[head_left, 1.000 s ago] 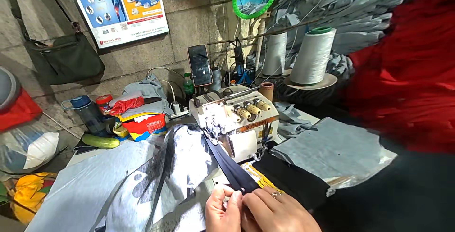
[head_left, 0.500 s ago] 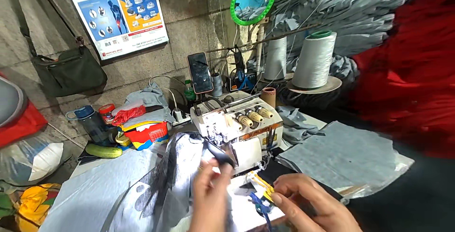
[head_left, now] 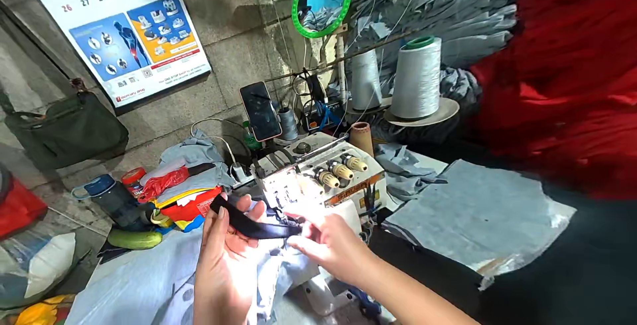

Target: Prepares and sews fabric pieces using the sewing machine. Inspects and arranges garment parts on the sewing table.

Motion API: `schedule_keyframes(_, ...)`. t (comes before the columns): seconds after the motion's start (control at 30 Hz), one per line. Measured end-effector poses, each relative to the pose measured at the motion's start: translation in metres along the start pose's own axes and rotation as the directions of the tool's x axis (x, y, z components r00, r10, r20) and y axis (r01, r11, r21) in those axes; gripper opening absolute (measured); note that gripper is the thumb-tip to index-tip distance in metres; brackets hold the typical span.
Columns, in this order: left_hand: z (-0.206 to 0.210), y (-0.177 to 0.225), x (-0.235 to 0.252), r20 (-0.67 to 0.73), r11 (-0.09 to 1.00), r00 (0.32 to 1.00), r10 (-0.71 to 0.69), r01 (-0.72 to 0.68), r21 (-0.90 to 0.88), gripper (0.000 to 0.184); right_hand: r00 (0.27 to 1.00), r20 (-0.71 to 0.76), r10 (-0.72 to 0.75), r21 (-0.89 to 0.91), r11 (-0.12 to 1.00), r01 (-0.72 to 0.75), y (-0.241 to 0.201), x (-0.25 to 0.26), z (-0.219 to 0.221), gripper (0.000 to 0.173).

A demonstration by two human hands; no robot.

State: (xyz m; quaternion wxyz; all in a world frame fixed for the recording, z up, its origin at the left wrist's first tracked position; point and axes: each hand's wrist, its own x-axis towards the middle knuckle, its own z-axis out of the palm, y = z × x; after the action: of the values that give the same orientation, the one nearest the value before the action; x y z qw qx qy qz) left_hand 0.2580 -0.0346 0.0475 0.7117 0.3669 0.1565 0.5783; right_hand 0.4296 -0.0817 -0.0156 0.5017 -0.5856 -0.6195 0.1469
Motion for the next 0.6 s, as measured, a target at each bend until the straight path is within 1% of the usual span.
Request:
schedule_keyframes(0.03,-0.002,0.000,-0.001,0.026,0.999,0.999,0.024,-0.024,0.021,0.031,0.995,0.101,0.024,-0.007,1.000,-0.024,-0.003,0.006,0.000,0.041)
schedule_keyframes(0.07,-0.004,-0.001,-0.001,0.025,0.995,0.997,0.069,-0.071,0.071,0.028,0.990,0.139,0.027,-0.004,1.000,-0.027,-0.003,0.008,0.003,0.036)
schedule_keyframes(0.1,-0.007,-0.003,0.001,0.016,0.977,0.990,0.142,-0.143,0.160,0.028,0.993,0.119,0.019,-0.004,1.000,-0.019,-0.002,0.007,0.007,0.029)
schedule_keyframes(0.13,-0.012,-0.007,0.004,0.017,0.924,0.969,0.246,-0.239,0.297,0.034,0.997,0.071,-0.003,-0.019,1.000,0.005,0.000,0.004,0.010,0.025)
schedule_keyframes(0.17,-0.020,-0.013,0.008,0.045,0.834,0.932,0.361,-0.344,0.431,0.045,0.999,0.026,-0.029,-0.042,0.999,0.030,0.001,0.000,0.012,0.024)
schedule_keyframes(0.2,-0.029,-0.018,0.012,0.088,0.747,0.890,0.448,-0.427,0.510,0.051,0.999,-0.011,-0.054,-0.062,0.997,0.053,0.003,-0.003,0.014,0.024)
schedule_keyframes(0.23,-0.034,-0.023,0.013,0.114,0.705,0.868,0.483,-0.463,0.538,0.056,0.997,-0.031,-0.070,-0.072,0.995,0.068,0.004,-0.007,0.015,0.025)
schedule_keyframes(0.27,-0.036,-0.025,0.013,0.110,0.709,0.866,0.487,-0.466,0.529,0.058,0.996,-0.037,-0.085,-0.074,0.994,0.083,0.004,-0.009,0.015,0.026)
schedule_keyframes(0.33,-0.029,-0.027,0.011,0.051,0.773,0.888,0.456,-0.424,0.471,0.056,0.991,-0.038,-0.125,-0.070,0.990,0.122,0.001,-0.011,0.015,0.028)
schedule_keyframes(0.4,-0.019,-0.026,0.004,0.017,0.828,0.911,0.412,-0.383,0.409,0.055,0.992,-0.031,-0.120,-0.074,0.990,0.117,-0.005,-0.012,0.014,0.027)
schedule_keyframes(0.5,-0.015,-0.024,-0.008,0.021,0.877,0.944,0.330,-0.315,0.364,0.048,0.993,-0.037,-0.110,-0.108,0.989,0.105,-0.007,-0.015,0.012,0.023)
schedule_keyframes(0.6,-0.015,-0.021,-0.028,0.062,0.898,0.976,0.211,-0.218,0.383,0.045,0.982,-0.062,-0.178,-0.163,0.972,0.166,-0.007,-0.024,0.009,0.025)
